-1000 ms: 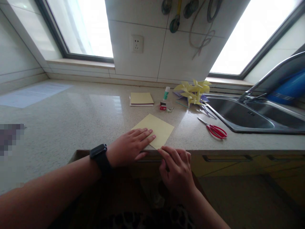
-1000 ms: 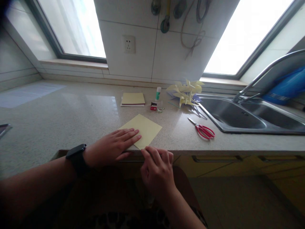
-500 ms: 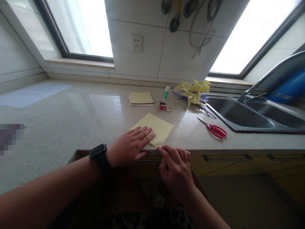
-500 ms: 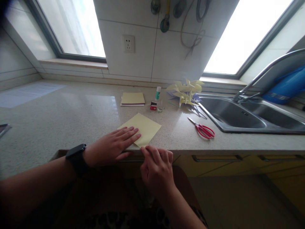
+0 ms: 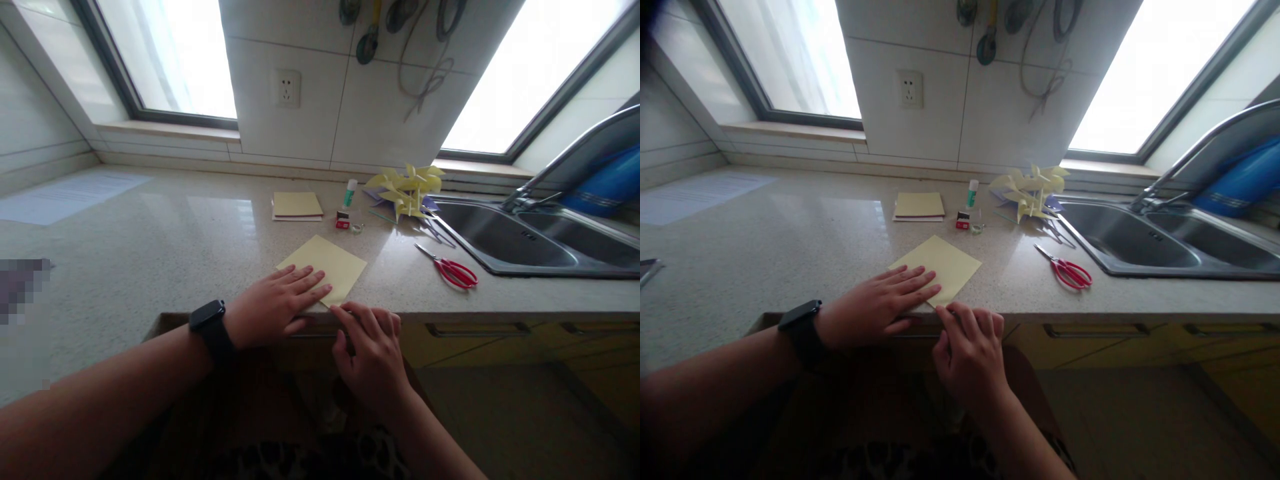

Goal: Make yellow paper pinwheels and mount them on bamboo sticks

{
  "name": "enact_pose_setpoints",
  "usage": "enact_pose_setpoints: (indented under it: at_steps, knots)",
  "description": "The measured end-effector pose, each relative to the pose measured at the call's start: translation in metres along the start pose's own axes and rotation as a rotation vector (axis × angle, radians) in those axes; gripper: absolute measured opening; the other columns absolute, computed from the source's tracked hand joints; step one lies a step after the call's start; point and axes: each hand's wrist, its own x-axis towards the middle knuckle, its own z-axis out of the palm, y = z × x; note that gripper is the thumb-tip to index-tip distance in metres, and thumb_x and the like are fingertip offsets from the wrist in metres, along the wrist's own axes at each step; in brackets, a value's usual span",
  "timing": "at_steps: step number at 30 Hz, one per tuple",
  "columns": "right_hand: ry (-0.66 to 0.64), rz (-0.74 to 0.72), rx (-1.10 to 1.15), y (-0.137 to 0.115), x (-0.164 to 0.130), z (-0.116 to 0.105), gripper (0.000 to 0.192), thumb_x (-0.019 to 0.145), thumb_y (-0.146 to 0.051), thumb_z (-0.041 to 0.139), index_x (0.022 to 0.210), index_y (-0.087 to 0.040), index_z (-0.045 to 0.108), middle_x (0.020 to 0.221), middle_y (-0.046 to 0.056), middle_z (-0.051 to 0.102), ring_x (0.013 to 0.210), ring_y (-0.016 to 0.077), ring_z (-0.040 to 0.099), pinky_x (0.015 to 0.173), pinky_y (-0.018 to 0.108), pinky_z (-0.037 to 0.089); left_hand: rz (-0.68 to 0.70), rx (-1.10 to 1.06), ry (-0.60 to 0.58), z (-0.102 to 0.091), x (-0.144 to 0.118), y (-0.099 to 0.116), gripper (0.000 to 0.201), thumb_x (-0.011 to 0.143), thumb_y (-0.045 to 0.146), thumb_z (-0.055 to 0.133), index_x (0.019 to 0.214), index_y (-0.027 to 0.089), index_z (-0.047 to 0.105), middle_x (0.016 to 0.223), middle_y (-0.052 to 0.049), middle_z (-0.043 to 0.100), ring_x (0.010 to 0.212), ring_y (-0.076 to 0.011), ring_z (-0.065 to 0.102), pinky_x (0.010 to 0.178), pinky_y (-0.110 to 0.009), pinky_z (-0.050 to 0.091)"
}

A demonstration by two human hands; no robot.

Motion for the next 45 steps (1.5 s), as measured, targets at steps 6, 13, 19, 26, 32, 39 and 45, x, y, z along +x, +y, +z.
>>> enact_pose_setpoints:
  at_steps: [6, 13, 19, 26, 32, 39, 45]
  knots:
    - [-0.008, -0.006, -0.006, 0.0008, -0.0010, -0.0010, 0.035, 0.091, -0.021, 0.058, 0.125, -0.024, 0.065, 0.117, 0.005, 0.069, 0.101, 0.0262, 0.055, 0.091, 0.047, 0.038, 0.001, 0.005, 0.019, 0.0018, -0.0012, 0.0005, 0.073, 0.096, 0.038, 0.059, 0.159, 0.025, 0.025, 0.165, -0.012, 0.031, 0.151, -0.0312, 0.030, 0.122, -0.051, 0.026]
    - [-0.006, -0.003, 0.003, 0.0004, -0.0014, -0.0006, 0.035, 0.091, -0.021, 0.058, 0.125, -0.024, 0.065, 0.118, 0.006, 0.068, 0.101, 0.0265, 0.055, 0.090, 0.046, 0.038, -0.009, 0.003, -0.022, -0.0018, -0.0009, 0.0002, 0.067, 0.097, 0.039, 0.058, 0.157, 0.030, 0.030, 0.166, -0.010, 0.030, 0.151, -0.0317, 0.031, 0.121, -0.052, 0.026]
    - [-0.015, 0.010, -0.007, 0.0011, -0.0008, 0.0010, 0.035, 0.091, -0.023, 0.057, 0.125, -0.024, 0.066, 0.118, 0.007, 0.068, 0.101, 0.0273, 0.054, 0.090, 0.047, 0.038, -0.008, 0.005, -0.011, -0.0006, -0.0011, 0.0000, 0.067, 0.096, 0.036, 0.060, 0.157, 0.031, 0.031, 0.166, -0.010, 0.030, 0.151, -0.0308, 0.030, 0.121, -0.051, 0.026]
    - [-0.023, 0.009, -0.039, 0.0007, -0.0001, 0.0017, 0.037, 0.091, -0.024, 0.057, 0.127, -0.023, 0.066, 0.118, 0.007, 0.068, 0.100, 0.0277, 0.053, 0.089, 0.047, 0.038, -0.014, 0.010, -0.017, -0.0004, -0.0007, 0.0000, 0.068, 0.096, 0.038, 0.060, 0.157, 0.031, 0.031, 0.166, -0.011, 0.029, 0.151, -0.0315, 0.030, 0.122, -0.051, 0.026]
    - [-0.021, 0.016, -0.017, 0.0002, 0.0016, 0.0028, 0.035, 0.091, -0.023, 0.058, 0.125, -0.023, 0.066, 0.117, 0.007, 0.067, 0.101, 0.0283, 0.052, 0.090, 0.048, 0.038, -0.015, 0.006, -0.034, -0.0007, -0.0011, -0.0003, 0.069, 0.096, 0.036, 0.061, 0.157, 0.031, 0.030, 0.166, -0.011, 0.028, 0.152, -0.0316, 0.029, 0.122, -0.051, 0.025]
    - [-0.003, 0.018, 0.007, -0.0002, 0.0000, 0.0028, 0.029, 0.091, -0.022, 0.057, 0.119, -0.022, 0.065, 0.118, 0.007, 0.068, 0.101, 0.0283, 0.052, 0.090, 0.047, 0.038, -0.023, 0.001, -0.034, 0.0001, -0.0011, -0.0004, 0.069, 0.096, 0.039, 0.060, 0.158, 0.031, 0.029, 0.166, -0.010, 0.029, 0.152, -0.0317, 0.030, 0.122, -0.051, 0.025]
    - [-0.011, 0.019, 0.005, -0.0006, -0.0009, 0.0024, 0.028, 0.091, -0.022, 0.058, 0.118, -0.022, 0.064, 0.118, 0.007, 0.067, 0.101, 0.0282, 0.052, 0.090, 0.047, 0.037, -0.018, 0.006, -0.030, 0.0010, -0.0012, -0.0009, 0.069, 0.097, 0.040, 0.060, 0.158, 0.031, 0.029, 0.166, -0.010, 0.029, 0.152, -0.0315, 0.029, 0.123, -0.050, 0.025]
